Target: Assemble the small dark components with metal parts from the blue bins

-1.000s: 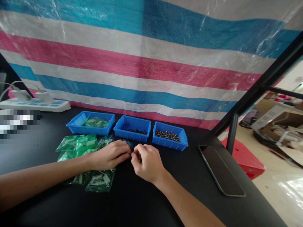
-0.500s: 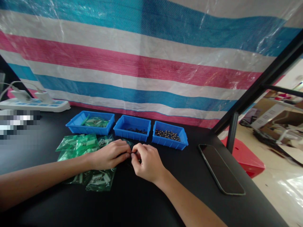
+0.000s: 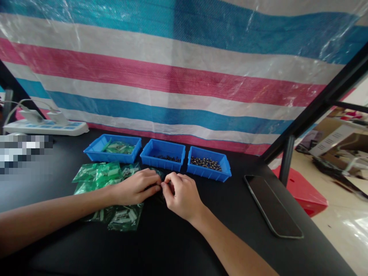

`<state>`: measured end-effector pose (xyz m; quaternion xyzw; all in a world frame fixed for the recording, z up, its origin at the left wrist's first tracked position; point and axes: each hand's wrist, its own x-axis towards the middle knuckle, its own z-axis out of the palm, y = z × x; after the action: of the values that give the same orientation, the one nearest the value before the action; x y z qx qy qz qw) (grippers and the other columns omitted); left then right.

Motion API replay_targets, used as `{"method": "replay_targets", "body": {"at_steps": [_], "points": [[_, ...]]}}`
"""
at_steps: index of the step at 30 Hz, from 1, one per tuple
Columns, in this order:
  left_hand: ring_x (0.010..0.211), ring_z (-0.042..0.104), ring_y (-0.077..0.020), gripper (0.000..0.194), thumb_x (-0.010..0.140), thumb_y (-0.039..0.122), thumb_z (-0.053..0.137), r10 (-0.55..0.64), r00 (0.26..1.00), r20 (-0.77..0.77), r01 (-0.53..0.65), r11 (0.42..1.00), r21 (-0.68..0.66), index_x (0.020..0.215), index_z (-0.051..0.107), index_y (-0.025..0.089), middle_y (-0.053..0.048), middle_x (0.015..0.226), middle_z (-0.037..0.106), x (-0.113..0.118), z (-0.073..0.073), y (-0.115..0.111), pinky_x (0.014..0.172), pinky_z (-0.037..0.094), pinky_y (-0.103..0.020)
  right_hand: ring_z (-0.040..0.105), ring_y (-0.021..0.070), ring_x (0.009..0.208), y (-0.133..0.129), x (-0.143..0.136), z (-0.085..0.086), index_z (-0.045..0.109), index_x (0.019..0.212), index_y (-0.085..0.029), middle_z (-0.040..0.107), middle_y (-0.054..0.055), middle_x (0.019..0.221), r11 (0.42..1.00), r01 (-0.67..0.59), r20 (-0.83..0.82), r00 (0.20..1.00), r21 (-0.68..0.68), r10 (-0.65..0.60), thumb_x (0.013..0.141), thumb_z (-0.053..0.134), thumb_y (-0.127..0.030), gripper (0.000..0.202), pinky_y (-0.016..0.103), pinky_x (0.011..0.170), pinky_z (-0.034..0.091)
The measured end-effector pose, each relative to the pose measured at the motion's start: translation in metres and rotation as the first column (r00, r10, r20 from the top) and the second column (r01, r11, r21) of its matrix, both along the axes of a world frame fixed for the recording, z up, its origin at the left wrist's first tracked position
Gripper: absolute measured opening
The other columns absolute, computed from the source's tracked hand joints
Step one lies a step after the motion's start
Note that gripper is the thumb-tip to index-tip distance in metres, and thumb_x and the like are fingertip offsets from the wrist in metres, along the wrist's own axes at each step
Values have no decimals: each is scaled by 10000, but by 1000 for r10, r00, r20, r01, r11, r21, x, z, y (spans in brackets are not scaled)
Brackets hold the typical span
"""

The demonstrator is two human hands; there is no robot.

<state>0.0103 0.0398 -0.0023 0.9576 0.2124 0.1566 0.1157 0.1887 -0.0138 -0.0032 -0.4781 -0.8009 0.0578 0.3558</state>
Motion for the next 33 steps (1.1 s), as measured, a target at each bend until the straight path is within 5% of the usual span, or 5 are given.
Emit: {"method": "replay_targets", "body": {"at_steps": [7, 21, 33], "points": [[685, 506, -146, 232, 923, 233, 328, 120, 993, 4, -120, 992, 25, 793, 506, 161, -19, 717, 539, 2, -1, 2, 647, 353, -262, 494, 122, 545, 1, 1, 0, 511, 821, -187, 491, -35, 557, 999, 6, 52, 999, -45, -3, 772, 474, -169, 64, 220, 584, 381], [717, 523, -149, 192, 912, 261, 368, 101, 995, 14, -102, 995, 15, 842, 524, 173, -14, 747, 557, 1, -2, 2, 677, 352, -261, 498, 122, 543, 2, 4, 2, 516, 766, -188, 509, -26, 562, 999, 46, 56, 997, 22, -48, 777, 469, -167, 52, 223, 593, 381], [763, 534, -154, 151, 893, 229, 405, 65, 998, 27, -64, 998, -14, 865, 545, 181, -12, 789, 593, 0, 1, 1, 718, 353, -272, 513, 112, 480, 15, 27, 6, 534, 778, -181, 491, -41, 507, 946, 253, -12, 967, 200, -256, 813, 475, -233, 86, 219, 539, 383]]}}
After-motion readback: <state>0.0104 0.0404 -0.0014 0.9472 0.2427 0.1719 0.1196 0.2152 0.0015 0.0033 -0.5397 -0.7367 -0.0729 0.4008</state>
